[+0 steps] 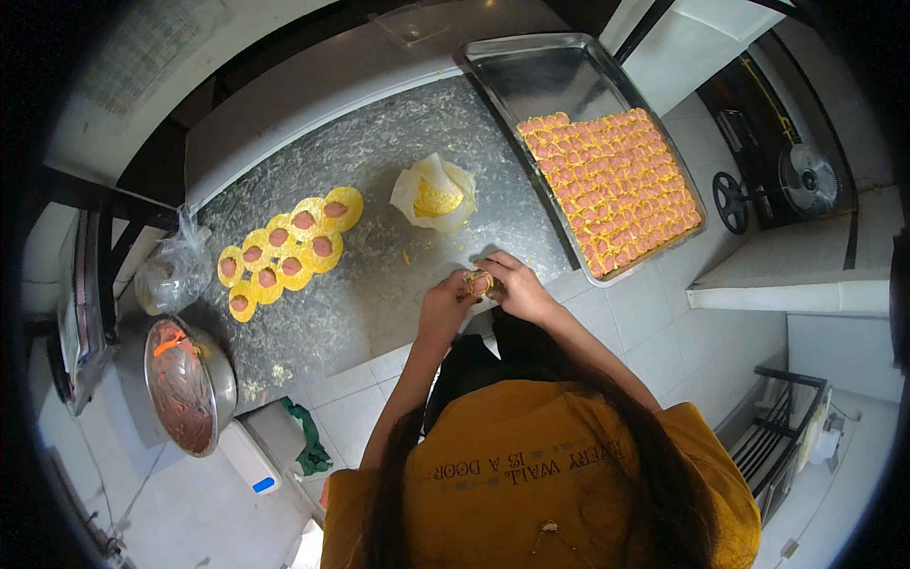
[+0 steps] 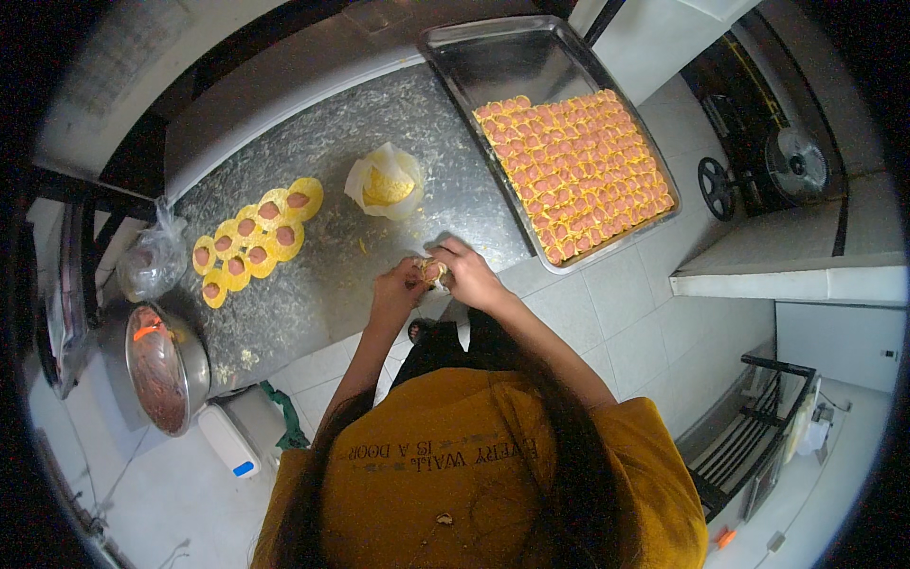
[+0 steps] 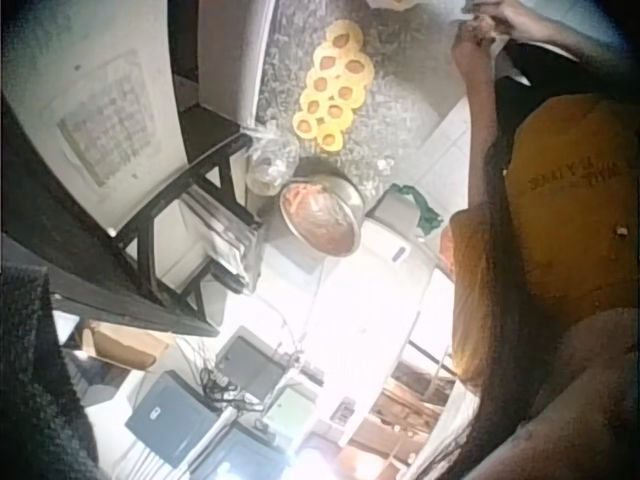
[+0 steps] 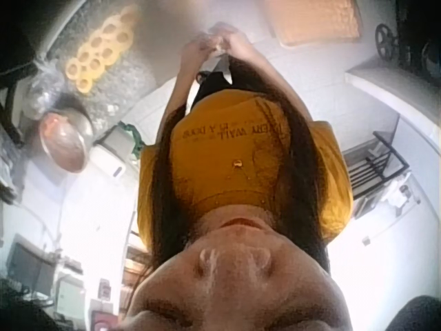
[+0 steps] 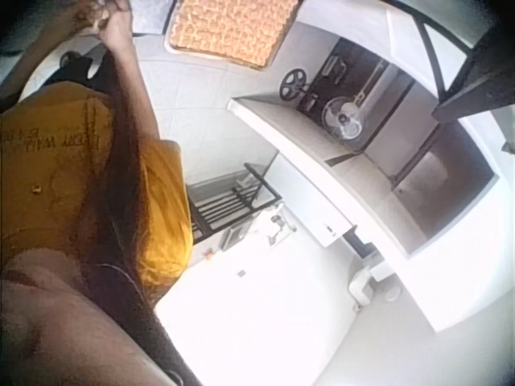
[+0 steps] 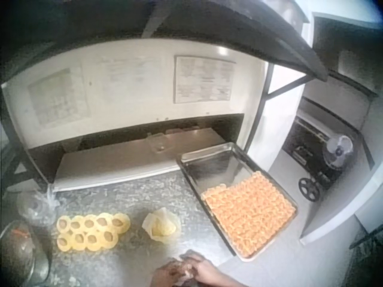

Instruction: The person places small yellow circular items with red centers onto a metal tray, arranging them in neat rows. The person handles the items one at a time, picking them up from the counter and placing them on the tray. The tray gradually fills with the arranged items.

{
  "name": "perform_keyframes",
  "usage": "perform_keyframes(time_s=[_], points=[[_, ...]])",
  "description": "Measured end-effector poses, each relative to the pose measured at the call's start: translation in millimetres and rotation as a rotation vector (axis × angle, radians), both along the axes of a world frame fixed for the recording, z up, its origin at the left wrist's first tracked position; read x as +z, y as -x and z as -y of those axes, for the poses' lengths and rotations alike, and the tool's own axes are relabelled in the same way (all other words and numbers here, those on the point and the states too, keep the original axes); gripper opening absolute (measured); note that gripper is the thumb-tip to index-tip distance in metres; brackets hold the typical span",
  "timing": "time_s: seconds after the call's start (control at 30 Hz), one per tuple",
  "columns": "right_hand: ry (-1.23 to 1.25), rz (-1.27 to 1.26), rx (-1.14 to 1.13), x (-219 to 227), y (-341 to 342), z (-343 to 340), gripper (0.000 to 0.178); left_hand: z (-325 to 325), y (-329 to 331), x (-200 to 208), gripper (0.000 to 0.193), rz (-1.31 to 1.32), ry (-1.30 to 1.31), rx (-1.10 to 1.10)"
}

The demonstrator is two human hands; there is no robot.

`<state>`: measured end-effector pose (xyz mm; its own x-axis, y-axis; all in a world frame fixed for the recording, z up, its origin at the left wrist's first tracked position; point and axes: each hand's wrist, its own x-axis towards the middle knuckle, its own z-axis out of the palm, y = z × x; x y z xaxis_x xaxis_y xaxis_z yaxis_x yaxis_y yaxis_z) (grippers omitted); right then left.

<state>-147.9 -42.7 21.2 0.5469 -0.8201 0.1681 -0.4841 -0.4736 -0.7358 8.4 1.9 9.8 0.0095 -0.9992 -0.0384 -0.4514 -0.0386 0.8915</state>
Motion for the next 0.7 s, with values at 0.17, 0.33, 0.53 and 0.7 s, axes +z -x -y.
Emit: perform_keyframes(time_s=[0.17,0.33,0.53,0.7], points=[[0.018,-0.065,0.01,-16,4,3,0.045,7,5,-7,0.022,0.09,0.053,-0.028],[0.111,-0.1,-0.047,6,1,7,0.036,9,3,-6,0.021,0.172,0.13,0.022],[-0.007,-0.12,-0.008,-15,2,9,0.036,14,2,-19,0.023,0.065,0.086,-0.066],[0.055,-0.104,0.034,2,-3,18,0.031,21,-1,-18,0.027,0.175,0.108,-0.037]])
